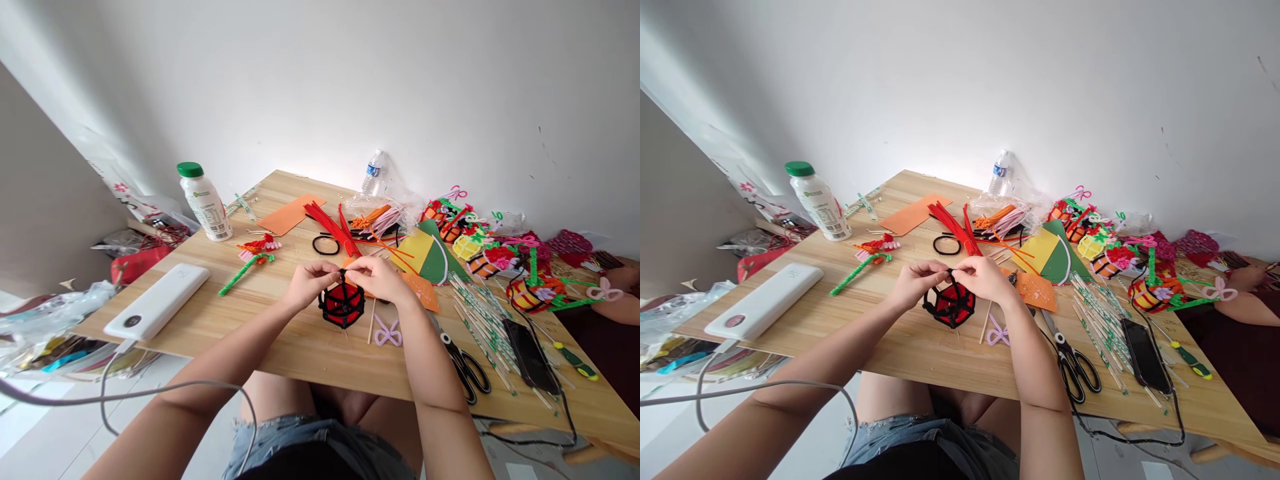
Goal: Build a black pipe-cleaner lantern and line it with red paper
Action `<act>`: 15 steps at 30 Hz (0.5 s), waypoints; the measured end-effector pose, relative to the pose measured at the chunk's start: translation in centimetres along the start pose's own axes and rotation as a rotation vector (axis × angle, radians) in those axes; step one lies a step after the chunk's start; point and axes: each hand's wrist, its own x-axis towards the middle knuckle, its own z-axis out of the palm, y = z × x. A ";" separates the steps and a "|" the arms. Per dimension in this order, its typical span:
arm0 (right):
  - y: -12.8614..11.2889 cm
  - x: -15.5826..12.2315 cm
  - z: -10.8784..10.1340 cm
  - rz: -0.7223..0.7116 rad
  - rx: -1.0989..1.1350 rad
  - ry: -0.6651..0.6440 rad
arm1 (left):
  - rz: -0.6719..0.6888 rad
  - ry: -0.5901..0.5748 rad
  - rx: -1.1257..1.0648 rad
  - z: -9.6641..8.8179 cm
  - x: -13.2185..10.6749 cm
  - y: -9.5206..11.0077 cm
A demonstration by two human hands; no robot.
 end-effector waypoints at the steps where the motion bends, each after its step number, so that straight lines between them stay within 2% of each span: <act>1: 0.1 0.0 -0.1 0.020 0.033 0.027 | -0.022 0.047 -0.012 0.0 0.0 0.0; 4: 0.4 0.1 -0.5 0.058 0.055 0.108 | -0.046 0.182 -0.055 0.2 0.2 -0.1; 8: 0.9 0.0 -0.7 0.144 -0.018 0.061 | -0.078 0.251 -0.083 0.3 0.3 -0.1; 12: 1.1 -0.2 -0.7 0.192 -0.019 -0.020 | -0.143 0.201 -0.130 0.2 0.2 0.0; 15: 1.2 -0.1 -0.9 0.152 -0.015 0.023 | -0.171 0.086 -0.112 0.1 0.1 0.1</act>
